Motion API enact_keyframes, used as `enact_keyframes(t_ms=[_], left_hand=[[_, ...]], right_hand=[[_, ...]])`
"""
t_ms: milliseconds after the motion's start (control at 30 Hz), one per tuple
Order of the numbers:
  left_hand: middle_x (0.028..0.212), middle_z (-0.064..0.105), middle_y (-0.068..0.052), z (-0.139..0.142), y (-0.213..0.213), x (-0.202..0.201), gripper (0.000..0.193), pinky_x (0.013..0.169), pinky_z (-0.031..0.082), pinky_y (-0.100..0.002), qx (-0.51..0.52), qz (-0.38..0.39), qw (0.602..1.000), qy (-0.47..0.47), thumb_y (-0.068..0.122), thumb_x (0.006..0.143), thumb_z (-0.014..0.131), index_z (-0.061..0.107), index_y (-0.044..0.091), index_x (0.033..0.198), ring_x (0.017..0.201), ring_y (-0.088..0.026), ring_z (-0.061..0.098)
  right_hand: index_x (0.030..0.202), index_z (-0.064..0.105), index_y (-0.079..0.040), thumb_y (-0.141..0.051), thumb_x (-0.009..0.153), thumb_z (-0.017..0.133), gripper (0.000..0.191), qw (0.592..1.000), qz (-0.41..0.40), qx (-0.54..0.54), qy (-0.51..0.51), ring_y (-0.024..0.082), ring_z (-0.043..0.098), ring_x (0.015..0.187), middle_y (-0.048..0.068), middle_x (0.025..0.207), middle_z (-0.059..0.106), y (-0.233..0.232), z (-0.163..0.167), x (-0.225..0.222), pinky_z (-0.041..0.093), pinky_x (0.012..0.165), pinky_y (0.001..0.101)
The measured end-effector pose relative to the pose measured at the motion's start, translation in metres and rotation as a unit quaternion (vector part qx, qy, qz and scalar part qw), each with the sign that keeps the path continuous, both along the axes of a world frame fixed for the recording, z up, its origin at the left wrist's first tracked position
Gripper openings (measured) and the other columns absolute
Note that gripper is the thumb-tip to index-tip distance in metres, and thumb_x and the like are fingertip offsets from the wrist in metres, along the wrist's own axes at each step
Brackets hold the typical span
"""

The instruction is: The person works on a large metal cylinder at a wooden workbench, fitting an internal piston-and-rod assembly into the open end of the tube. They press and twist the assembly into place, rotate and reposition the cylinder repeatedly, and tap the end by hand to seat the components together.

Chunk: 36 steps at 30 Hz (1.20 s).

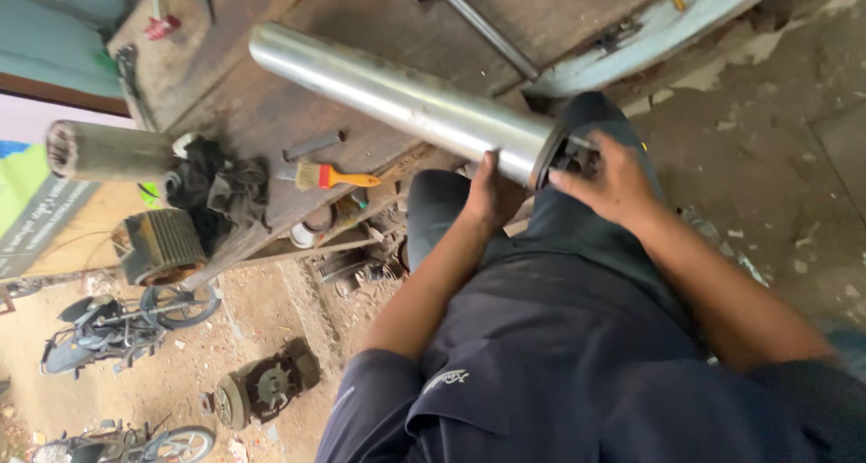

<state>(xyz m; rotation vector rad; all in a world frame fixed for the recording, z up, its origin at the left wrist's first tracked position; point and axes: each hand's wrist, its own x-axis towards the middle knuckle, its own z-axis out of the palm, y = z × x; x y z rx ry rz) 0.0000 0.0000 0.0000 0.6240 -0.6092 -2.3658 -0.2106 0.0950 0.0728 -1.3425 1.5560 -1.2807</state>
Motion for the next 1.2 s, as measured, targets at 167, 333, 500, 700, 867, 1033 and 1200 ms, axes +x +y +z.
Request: enact_keyframes(t_ms=[167, 333, 500, 700, 867, 1033, 1200], left_hand=[[0.152, 0.048, -0.017, -0.012, 0.033, 0.034, 0.1, 0.119, 0.036, -0.057, 0.003, 0.033, 0.999, -0.013, 0.063, 0.086, 0.073, 0.033, 0.006, 0.158, 0.142, -0.037, 0.046], [0.149, 0.049, -0.018, 0.046, 0.054, 0.057, 0.1, 0.119, 0.039, -0.053, -0.013, 0.079, 0.988, -0.132, 0.06, 0.08, 0.075, 0.032, 0.008, 0.155, 0.139, -0.036, 0.05], [0.142, 0.053, -0.023, 0.11, 0.072, 0.062, 0.097, 0.11, 0.047, -0.056, 0.035, 0.117, 0.979, -0.163, 0.07, 0.08, 0.058, 0.034, 0.009, 0.152, 0.13, -0.039, 0.057], [0.14, 0.06, -0.019, 0.193, 0.079, 0.065, 0.1, 0.111, 0.047, -0.051, -0.009, 0.174, 0.981, -0.089, 0.077, 0.087, 0.053, 0.043, 0.003, 0.152, 0.129, -0.034, 0.059], [0.124, 0.07, -0.014, 0.226, 0.074, 0.063, 0.091, 0.091, 0.056, -0.039, -0.043, 0.22, 0.974, -0.025, 0.077, 0.09, 0.051, 0.059, 0.001, 0.139, 0.112, -0.026, 0.068], [0.099, 0.072, -0.012, 0.242, 0.063, 0.06, 0.09, 0.053, 0.05, -0.03, -0.129, 0.229, 0.965, 0.02, 0.082, 0.099, 0.051, 0.069, -0.002, 0.126, 0.072, -0.02, 0.066], [0.102, 0.073, -0.01, 0.262, 0.062, 0.056, 0.087, 0.063, 0.058, -0.031, -0.076, 0.271, 0.96, 0.004, 0.079, 0.087, 0.049, 0.066, 0.001, 0.123, 0.082, -0.02, 0.071]], right_hand=[[0.112, 0.064, 0.005, -0.044, 0.073, 0.09, 0.068, 0.998, 0.032, 0.027, 0.042, 0.021, 0.072, 0.081, 0.018, 0.09, 0.073, 0.028, -0.022, 0.034, 0.058, 0.073, 0.0363], [0.112, 0.069, -0.001, -0.044, 0.072, 0.09, 0.063, 0.991, 0.132, -0.007, 0.003, 0.022, 0.071, 0.078, 0.012, 0.09, 0.073, 0.04, 0.02, 0.058, 0.056, 0.071, 0.0365], [0.09, 0.06, -0.006, -0.042, 0.06, 0.097, 0.06, 0.971, 0.206, 0.109, 0.05, 0.021, 0.065, 0.065, 0.009, 0.074, 0.066, 0.051, 0.084, 0.052, 0.055, 0.061, 0.0352], [0.104, 0.056, -0.004, -0.031, 0.069, 0.094, 0.059, 0.968, 0.237, -0.04, 0.068, 0.019, 0.067, 0.07, 0.006, 0.084, 0.067, 0.05, 0.167, 0.068, 0.054, 0.064, 0.0335], [0.111, 0.055, -0.003, -0.02, 0.085, 0.089, 0.046, 0.95, 0.224, -0.18, 0.125, 0.018, 0.068, 0.072, 0.007, 0.091, 0.066, 0.037, 0.188, 0.074, 0.054, 0.065, 0.032], [0.118, 0.052, -0.005, -0.011, 0.105, 0.084, 0.035, 0.912, 0.21, -0.327, 0.127, 0.015, 0.068, 0.072, 0.006, 0.091, 0.065, -0.002, 0.158, 0.063, 0.053, 0.063, 0.0281], [0.132, 0.042, 0.007, -0.03, 0.092, 0.088, 0.071, 0.863, 0.153, -0.465, 0.123, 0.021, 0.066, 0.08, 0.013, 0.101, 0.062, -0.054, 0.145, 0.071, 0.051, 0.067, 0.0343]])
